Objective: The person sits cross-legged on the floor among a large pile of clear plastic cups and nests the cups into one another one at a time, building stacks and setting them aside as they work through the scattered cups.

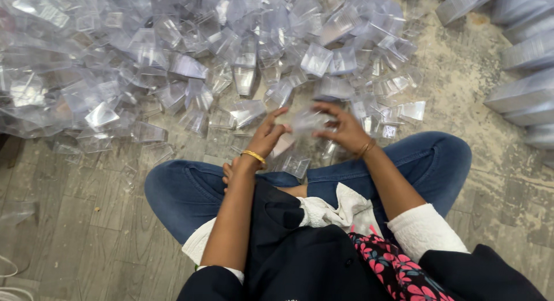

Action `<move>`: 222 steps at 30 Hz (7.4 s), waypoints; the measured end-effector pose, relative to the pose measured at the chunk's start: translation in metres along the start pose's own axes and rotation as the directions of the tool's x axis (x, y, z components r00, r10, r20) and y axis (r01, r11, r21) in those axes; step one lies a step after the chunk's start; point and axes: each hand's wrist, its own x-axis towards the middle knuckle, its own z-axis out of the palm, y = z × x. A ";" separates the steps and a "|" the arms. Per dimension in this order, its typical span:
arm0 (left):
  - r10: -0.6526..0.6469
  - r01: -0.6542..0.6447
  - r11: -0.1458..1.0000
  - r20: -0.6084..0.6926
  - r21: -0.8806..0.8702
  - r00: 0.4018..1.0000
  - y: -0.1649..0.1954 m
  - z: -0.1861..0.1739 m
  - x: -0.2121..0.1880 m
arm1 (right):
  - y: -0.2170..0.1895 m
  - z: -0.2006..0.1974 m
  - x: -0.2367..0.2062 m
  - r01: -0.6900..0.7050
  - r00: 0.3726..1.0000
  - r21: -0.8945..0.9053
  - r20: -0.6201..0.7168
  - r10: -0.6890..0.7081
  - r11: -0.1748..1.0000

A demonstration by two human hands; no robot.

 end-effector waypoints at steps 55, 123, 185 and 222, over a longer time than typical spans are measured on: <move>0.235 -0.233 0.906 0.039 0.355 0.971 0.014 0.007 0.003 | -0.024 0.027 0.021 0.201 0.976 0.087 0.071 -0.207 0.976; 0.326 -0.293 0.938 -0.188 0.184 0.927 -0.010 -0.011 0.016 | -0.013 0.018 -0.040 -0.145 0.974 -0.209 -0.199 0.103 0.967; 0.076 -0.066 0.863 -0.001 -0.500 0.997 0.028 -0.003 -0.005 | -0.071 0.100 -0.023 0.101 0.933 0.109 -0.356 -0.056 0.989; -0.013 -0.034 0.936 -0.130 -0.350 0.991 0.007 -0.014 0.017 | -0.059 0.020 -0.035 -0.101 0.944 0.099 -0.304 0.126 0.990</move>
